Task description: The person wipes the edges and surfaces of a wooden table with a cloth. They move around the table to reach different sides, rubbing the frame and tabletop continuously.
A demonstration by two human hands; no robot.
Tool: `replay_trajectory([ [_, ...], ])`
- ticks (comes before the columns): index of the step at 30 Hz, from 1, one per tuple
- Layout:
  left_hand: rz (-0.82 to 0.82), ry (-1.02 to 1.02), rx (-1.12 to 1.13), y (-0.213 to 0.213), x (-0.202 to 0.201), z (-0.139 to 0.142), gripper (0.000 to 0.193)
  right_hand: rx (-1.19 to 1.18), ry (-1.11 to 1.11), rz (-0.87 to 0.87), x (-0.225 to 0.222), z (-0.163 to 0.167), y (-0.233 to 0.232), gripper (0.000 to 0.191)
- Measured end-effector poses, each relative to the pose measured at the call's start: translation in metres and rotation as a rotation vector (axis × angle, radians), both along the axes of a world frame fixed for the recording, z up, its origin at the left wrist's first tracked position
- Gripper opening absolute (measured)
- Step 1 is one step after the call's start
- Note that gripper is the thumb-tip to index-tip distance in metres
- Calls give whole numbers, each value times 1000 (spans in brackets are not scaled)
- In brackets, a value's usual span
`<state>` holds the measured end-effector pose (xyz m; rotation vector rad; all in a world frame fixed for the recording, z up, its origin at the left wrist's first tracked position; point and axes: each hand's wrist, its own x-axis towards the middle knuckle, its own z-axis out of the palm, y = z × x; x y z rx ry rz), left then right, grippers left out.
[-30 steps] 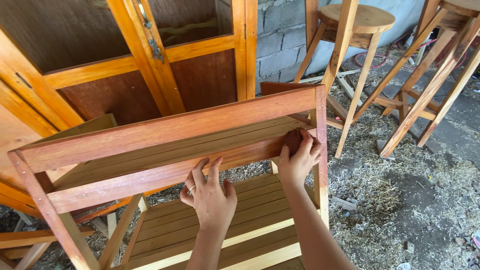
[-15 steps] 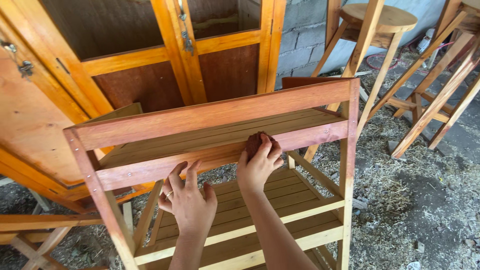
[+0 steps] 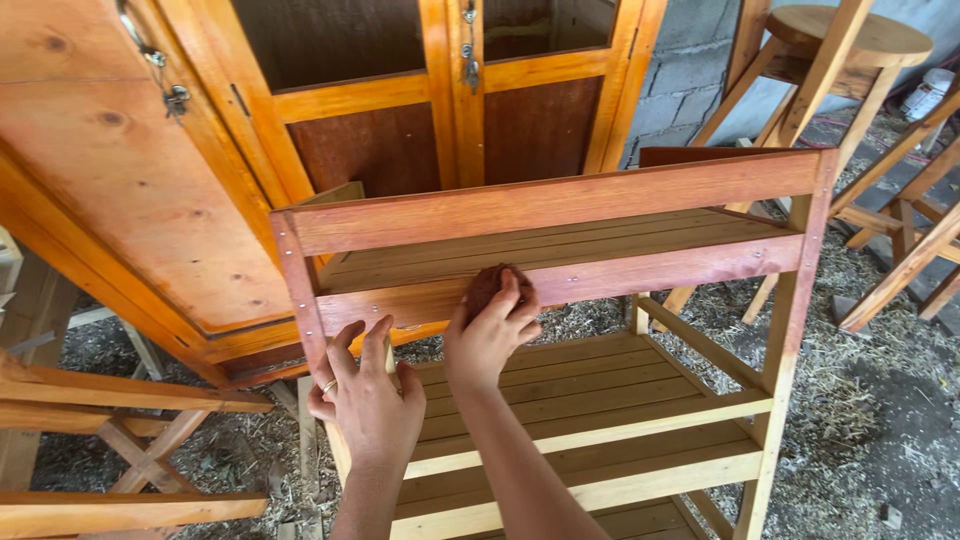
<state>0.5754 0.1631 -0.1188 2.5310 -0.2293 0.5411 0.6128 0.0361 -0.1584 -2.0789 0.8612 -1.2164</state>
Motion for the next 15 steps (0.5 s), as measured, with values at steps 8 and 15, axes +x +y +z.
replay_trajectory([
  [8, 126, -69, 11, 67, 10, 0, 65, 32, 24, 173, 21, 13, 93, 82],
  [15, 200, -36, 13, 114, 13, -1, 65, 147, 48, 330, 39, 27, 156, 81],
])
